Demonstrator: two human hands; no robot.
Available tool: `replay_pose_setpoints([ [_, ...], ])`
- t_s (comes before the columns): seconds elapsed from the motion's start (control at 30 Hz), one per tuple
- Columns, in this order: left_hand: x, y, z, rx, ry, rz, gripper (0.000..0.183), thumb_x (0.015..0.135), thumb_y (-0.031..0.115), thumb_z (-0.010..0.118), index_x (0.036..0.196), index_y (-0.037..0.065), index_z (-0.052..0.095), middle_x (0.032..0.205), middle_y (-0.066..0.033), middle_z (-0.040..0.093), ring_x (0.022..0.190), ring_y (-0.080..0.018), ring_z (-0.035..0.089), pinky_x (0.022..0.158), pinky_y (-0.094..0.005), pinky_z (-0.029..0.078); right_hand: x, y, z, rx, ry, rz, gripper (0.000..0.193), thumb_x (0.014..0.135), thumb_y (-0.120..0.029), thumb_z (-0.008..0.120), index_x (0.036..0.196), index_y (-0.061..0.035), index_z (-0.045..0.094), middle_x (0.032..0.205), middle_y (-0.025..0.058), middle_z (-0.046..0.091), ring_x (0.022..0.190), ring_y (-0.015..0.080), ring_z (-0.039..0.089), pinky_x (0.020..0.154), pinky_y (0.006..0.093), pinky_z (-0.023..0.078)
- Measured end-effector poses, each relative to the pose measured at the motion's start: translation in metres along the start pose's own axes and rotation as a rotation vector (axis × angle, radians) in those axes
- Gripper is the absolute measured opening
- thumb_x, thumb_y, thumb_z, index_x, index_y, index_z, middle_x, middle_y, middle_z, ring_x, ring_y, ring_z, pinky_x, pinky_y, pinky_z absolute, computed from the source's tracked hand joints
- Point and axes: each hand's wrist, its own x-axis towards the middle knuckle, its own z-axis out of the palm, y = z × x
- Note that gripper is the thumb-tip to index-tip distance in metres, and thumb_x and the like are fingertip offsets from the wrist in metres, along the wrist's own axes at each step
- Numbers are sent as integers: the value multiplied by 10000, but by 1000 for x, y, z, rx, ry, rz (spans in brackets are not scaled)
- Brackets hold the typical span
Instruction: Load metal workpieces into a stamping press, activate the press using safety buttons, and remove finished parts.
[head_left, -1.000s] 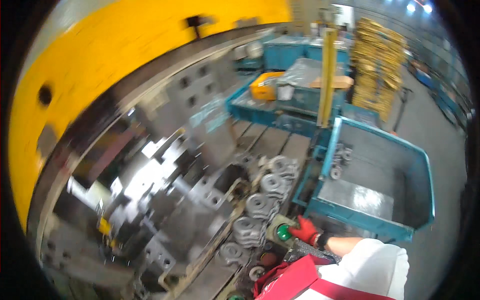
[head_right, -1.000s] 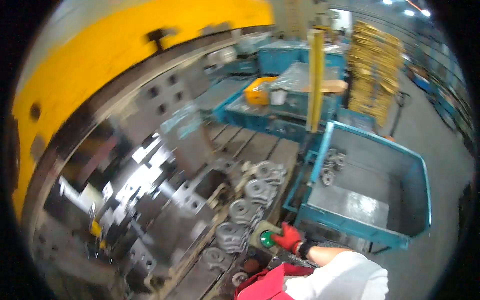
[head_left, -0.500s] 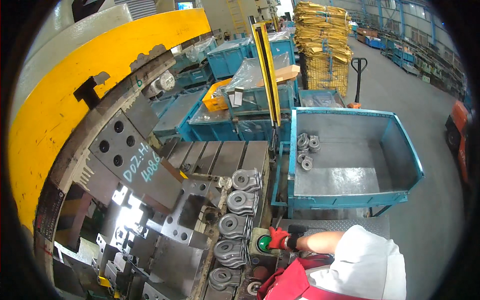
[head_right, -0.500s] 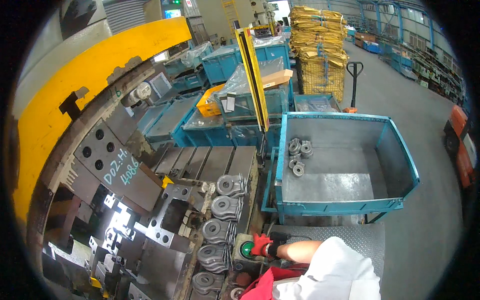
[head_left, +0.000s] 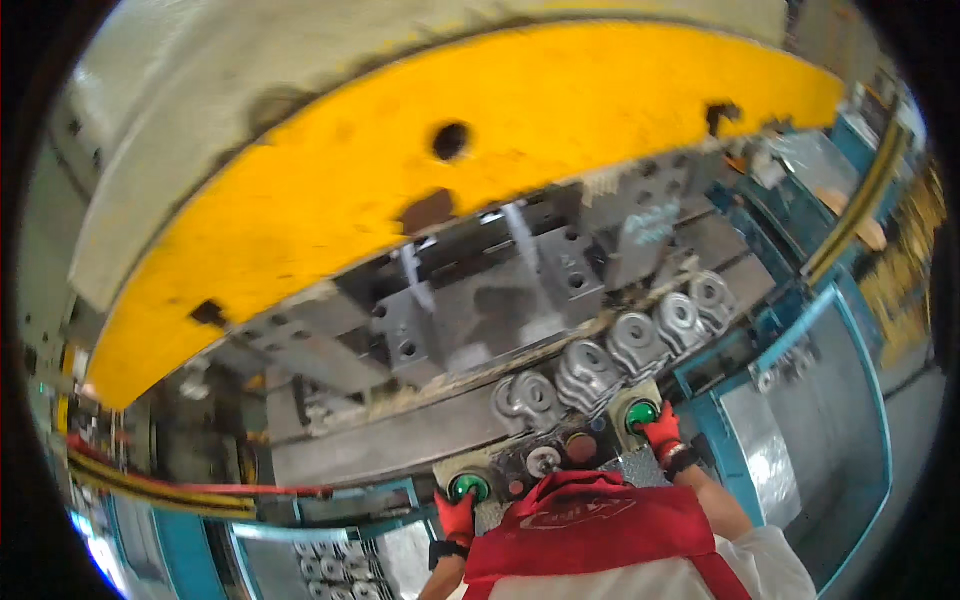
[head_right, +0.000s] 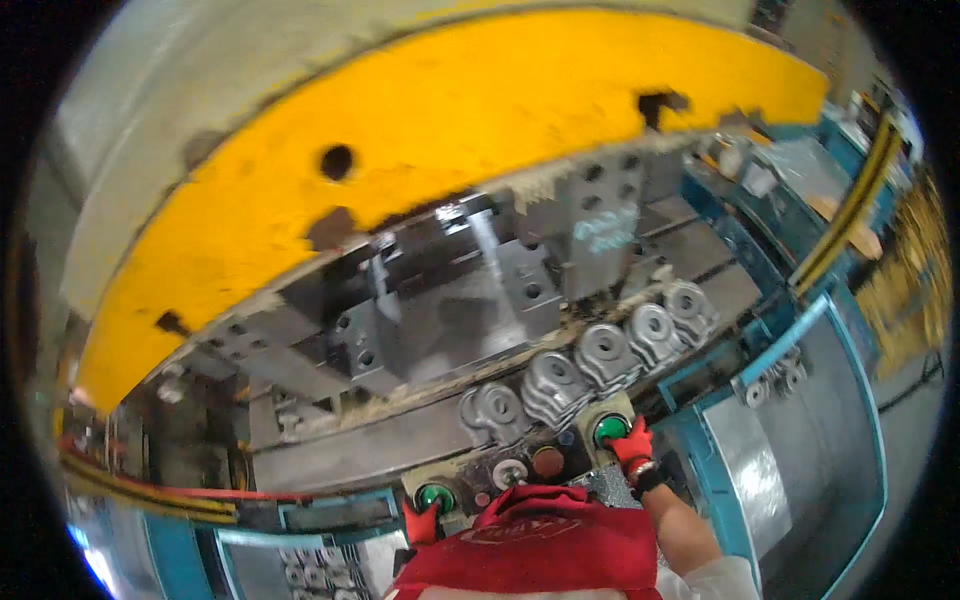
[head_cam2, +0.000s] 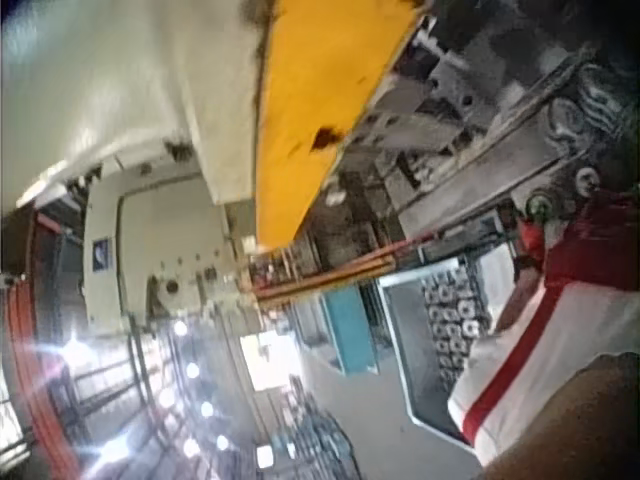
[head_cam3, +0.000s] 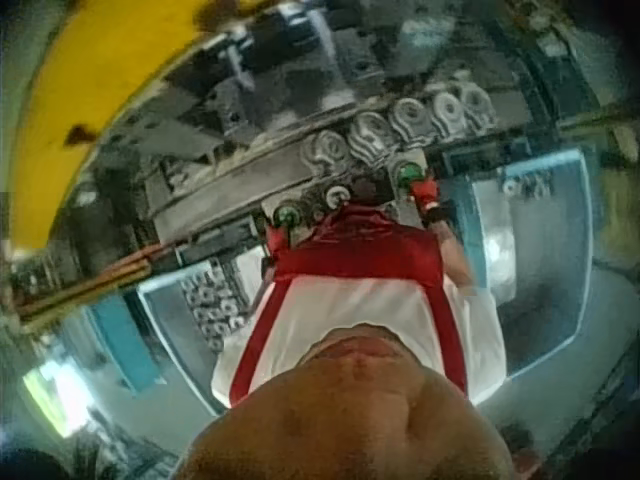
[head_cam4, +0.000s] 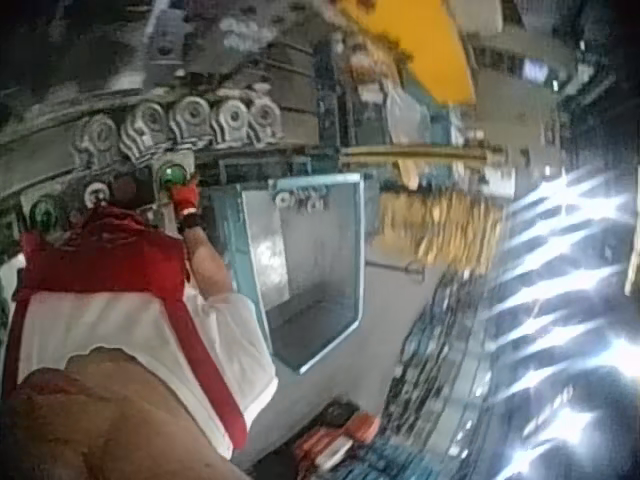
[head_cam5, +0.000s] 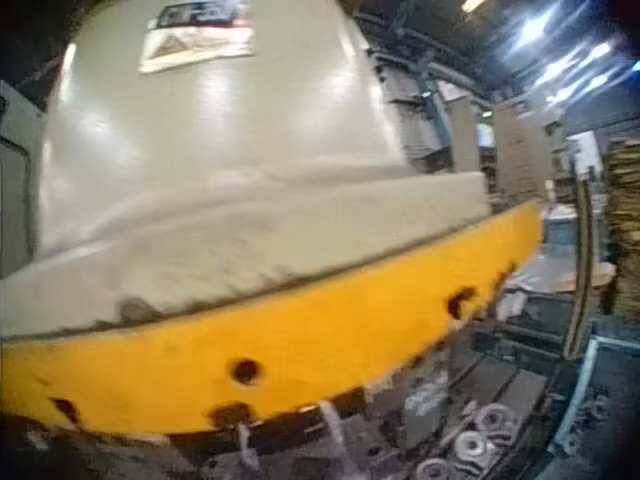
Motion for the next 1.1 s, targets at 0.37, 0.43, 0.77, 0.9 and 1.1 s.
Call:
replay_pose_setpoints([
  [0.37, -9, 2, 1, 9, 25, -81, 874, 691, 200, 748, 1361, -45, 244, 1317, -220, 418, 1224, -292, 410, 1009, -349, 329, 12, 4, -2, -33, -75, -80, 1074, 545, -317, 802, 1405, -70, 207, 1287, 283, 362, 1181, 415, 395, 990, 424, 356],
  [0.43, -10, 11, 2, -124, -5, -56, 848, 699, 170, 744, 1356, -40, 250, 1291, -192, 444, 1180, -259, 443, 988, -339, 353, 5, -6, -10, -52, -90, -41, 1051, 548, -303, 797, 1401, -75, 226, 1295, 286, 354, 1191, 419, 388, 995, 428, 354],
  [0.77, -3, 178, -22, 171, -344, 405, 588, 776, 220, 678, 1276, 27, 436, 1159, -190, 565, 1084, -271, 552, 901, -351, 432, 18, 18, 0, 93, -110, -76, 1140, 484, -314, 841, 1399, -47, 216, 1305, 264, 354, 1190, 386, 397, 988, 404, 363],
  [0.9, 36, 313, 18, -77, -260, 864, 537, 774, 154, 676, 1252, 31, 464, 1171, -189, 553, 1078, -269, 552, 886, -338, 443, 19, 20, -2, 146, -133, -79, 1138, 494, -313, 841, 1399, -37, 208, 1331, 264, 323, 1207, 380, 378, 1003, 405, 346],
  [1.1, 170, 451, 101, 458, 223, 843, 878, 736, 518, 622, 1361, 2, 286, 1287, -291, 419, 1218, -381, 400, 998, -429, 337, -10, 19, -10, 238, -95, -82, 1043, 596, -343, 815, 1387, -5, 226, 1338, 227, 337, 1263, 343, 320, 1029, 396, 308],
])
